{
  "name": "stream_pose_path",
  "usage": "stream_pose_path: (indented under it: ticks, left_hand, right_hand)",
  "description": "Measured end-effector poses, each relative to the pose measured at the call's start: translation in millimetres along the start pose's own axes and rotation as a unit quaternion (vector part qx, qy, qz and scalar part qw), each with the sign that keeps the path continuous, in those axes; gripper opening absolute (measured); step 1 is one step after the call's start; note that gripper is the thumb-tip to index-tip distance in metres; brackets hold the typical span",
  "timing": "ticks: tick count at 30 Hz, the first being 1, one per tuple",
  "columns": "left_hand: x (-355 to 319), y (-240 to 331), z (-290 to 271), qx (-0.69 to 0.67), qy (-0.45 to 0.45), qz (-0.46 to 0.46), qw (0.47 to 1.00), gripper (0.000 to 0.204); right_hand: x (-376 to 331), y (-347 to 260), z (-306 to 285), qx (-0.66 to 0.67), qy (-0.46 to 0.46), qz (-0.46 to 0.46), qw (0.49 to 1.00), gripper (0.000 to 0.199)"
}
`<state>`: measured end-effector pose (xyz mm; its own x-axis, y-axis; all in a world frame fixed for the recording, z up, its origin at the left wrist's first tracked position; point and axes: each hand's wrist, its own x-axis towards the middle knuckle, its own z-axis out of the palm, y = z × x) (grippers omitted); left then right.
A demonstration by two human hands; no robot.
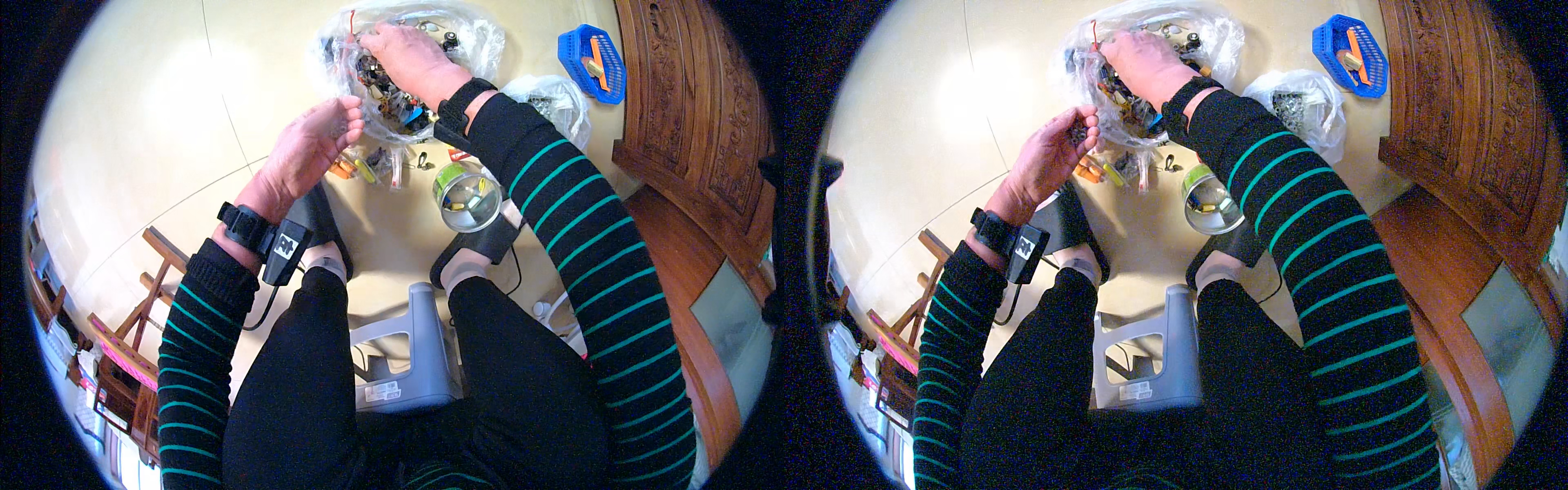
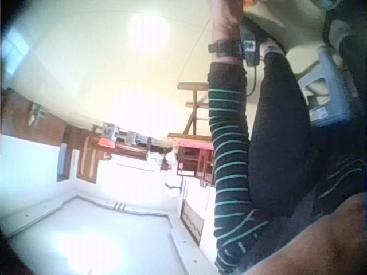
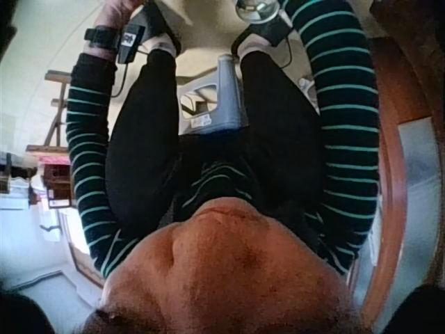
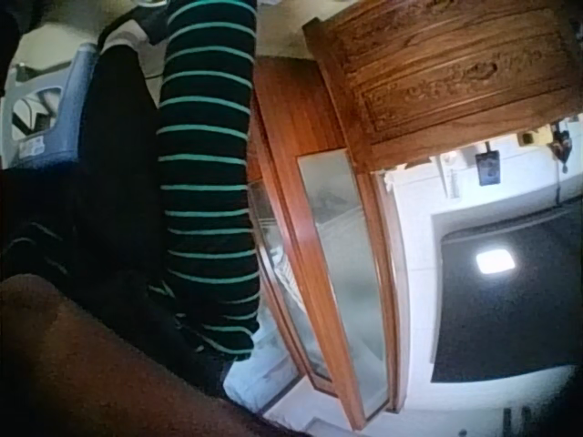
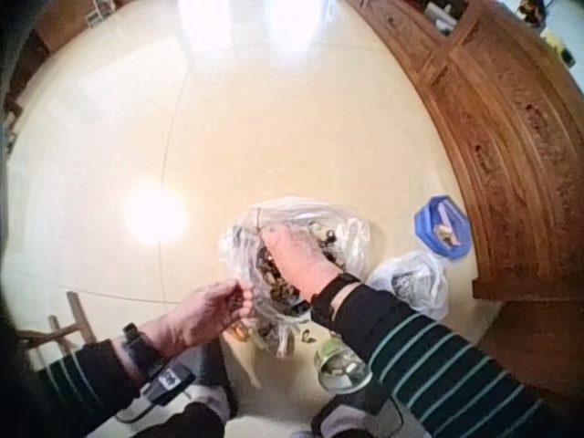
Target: The person assembles a small wooden chair with pink woven straps. They sort small metal parts from a plastic bag, then insert and tighten metal fasteners into the chair frame by hand.
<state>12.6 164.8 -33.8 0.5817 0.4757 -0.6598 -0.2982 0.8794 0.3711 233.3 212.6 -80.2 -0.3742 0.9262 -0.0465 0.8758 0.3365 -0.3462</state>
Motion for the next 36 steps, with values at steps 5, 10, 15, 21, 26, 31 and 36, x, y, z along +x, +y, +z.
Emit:
stream_pose_path:
  ticks: [5,10,15,21,26,31,36]
  left_hand:
    - [0.6,0.6,1.7,-0.006,-0.006,-0.003,1.000,0.029]
    - [0.9,3.0,3.9,-0.005,-0.013,0.002,1.000,0.028]
    - [0.0,2.3,10.7,-0.008,-0.011,0.006,1.000,0.029]
    - [-1.4,2.5,24.0,0.010,0.001,0.003,1.000,0.032]
    - [-2.2,2.5,34.5,0.060,-0.044,-0.006,0.997,0.031]
    - [-1.8,0.8,42.0,0.115,-0.038,-0.002,0.993,0.030]
    - [3.1,-4.6,49.0,0.133,-0.032,-0.027,0.990,0.027]
  right_hand:
    - [6.5,24.7,-3.9,0.136,0.003,0.071,0.988,0.015]
    - [-36.5,46.8,-41.0,0.722,-0.124,0.180,0.657,0.013]
    - [-77.0,28.5,-61.6,0.872,-0.100,0.172,0.447,0.046]
    - [-103.2,1.2,-75.5,0.936,-0.077,0.197,0.282,0.066]
    - [-117.7,-5.8,-78.7,0.908,-0.066,0.169,0.379,0.056]
    - [-121.7,-8.2,-77.4,0.899,-0.069,0.180,0.392,0.051]
    - [-120.1,-16.1,-77.7,0.887,-0.056,0.189,0.418,0.044]
